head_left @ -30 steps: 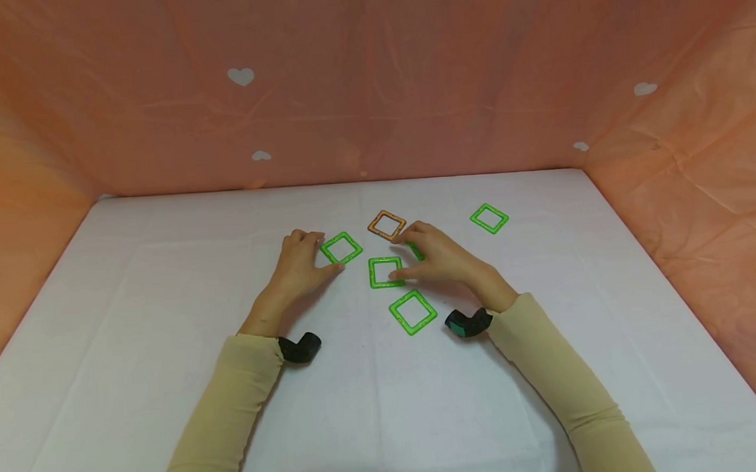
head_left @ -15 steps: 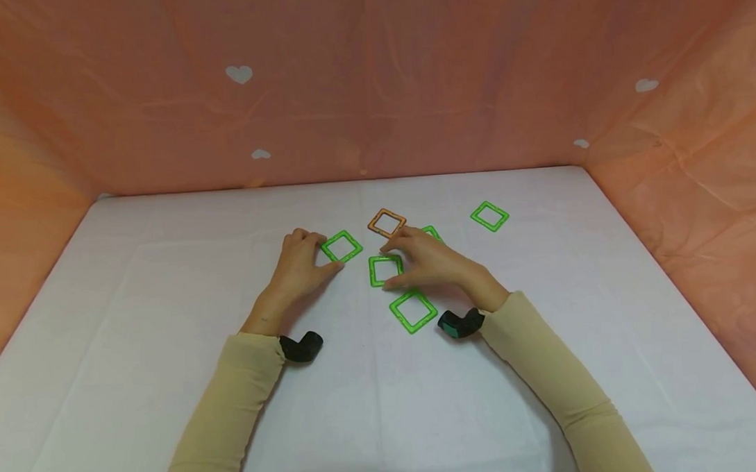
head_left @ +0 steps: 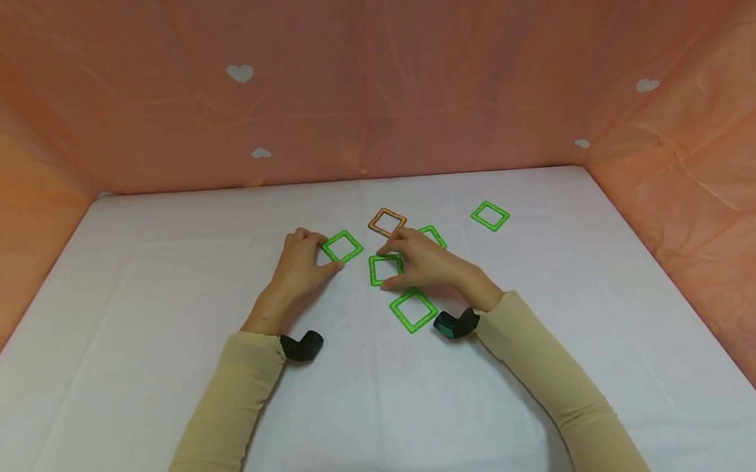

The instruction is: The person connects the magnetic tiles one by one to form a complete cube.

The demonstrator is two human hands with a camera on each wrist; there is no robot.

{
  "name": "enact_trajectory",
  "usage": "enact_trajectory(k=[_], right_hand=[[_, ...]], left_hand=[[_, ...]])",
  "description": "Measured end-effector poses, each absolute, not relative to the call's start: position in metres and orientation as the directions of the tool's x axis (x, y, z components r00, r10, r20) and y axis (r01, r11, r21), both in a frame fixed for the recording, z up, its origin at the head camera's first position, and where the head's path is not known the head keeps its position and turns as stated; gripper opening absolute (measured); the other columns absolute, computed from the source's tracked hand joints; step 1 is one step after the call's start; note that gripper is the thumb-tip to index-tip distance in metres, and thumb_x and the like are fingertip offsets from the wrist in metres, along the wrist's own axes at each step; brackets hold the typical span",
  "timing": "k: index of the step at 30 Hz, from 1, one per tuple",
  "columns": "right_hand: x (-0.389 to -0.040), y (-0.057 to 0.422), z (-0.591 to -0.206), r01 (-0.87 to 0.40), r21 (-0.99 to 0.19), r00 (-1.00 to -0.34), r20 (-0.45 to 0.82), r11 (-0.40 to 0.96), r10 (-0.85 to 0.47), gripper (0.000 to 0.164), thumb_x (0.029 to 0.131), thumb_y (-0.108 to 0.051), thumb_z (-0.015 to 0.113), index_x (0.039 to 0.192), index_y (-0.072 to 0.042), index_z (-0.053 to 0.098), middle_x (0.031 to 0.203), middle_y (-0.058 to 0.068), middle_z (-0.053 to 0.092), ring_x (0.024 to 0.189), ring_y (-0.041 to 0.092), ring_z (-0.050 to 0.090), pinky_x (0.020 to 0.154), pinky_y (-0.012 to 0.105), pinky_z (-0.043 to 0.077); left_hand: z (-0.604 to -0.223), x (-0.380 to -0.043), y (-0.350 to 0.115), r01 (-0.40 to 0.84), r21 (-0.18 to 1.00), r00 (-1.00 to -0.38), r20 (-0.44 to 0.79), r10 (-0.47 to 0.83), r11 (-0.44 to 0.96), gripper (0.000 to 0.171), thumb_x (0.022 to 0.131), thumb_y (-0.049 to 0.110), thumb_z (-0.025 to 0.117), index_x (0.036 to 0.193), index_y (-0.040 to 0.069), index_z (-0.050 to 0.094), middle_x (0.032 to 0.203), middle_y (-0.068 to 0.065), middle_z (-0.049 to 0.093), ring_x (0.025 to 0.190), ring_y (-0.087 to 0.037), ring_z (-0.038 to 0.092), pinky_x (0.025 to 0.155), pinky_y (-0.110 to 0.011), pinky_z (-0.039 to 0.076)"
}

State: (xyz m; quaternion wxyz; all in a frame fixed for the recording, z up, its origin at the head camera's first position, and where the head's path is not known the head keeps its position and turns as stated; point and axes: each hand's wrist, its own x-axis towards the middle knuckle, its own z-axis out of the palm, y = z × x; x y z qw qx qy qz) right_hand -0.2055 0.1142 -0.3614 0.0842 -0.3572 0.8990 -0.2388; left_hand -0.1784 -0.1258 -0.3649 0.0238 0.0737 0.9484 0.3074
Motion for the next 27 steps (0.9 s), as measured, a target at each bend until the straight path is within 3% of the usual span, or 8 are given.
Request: enact_trajectory(k=[13,27], right_hand=[[-0.2054,0.1132,-0.3594,-0.603,-0.490,-0.738,0.041,0.630,-0.674,0.052,0.073,-0.031,0.083,0.113,-0.002,0.068,0.107,0.010,0.059,0.092,0.021,0.054,0.084,0.035,0.045],[-0.2094,0.1215,-0.3599,-0.464,-0.647,-0.803,0.020,0.605,-0.595,0.050,0.073,-0.032,0.083,0.113,-0.006,0.067,0.107,0.004,0.067,0.093,0.017,0.057,0.084,0.032,0.046]], left_hand=[[-0.3647,-0.1778,-0.1271,0.199,0.597,-0.974,0.030,0.226,0.777,0.052,0.083,0.016,0.075,0.126,-0.008,0.056,0.121,-0.025,0.051,0.115,-0.037,0.043,0.099,-0.047,0.038],[-0.3725,-0.1824,-0.1320,0.280,0.648,-0.953,0.098,0.287,0.708,0.050,0.077,0.010,0.077,0.122,-0.006,0.061,0.120,-0.025,0.055,0.113,-0.040,0.043,0.099,-0.048,0.036]])
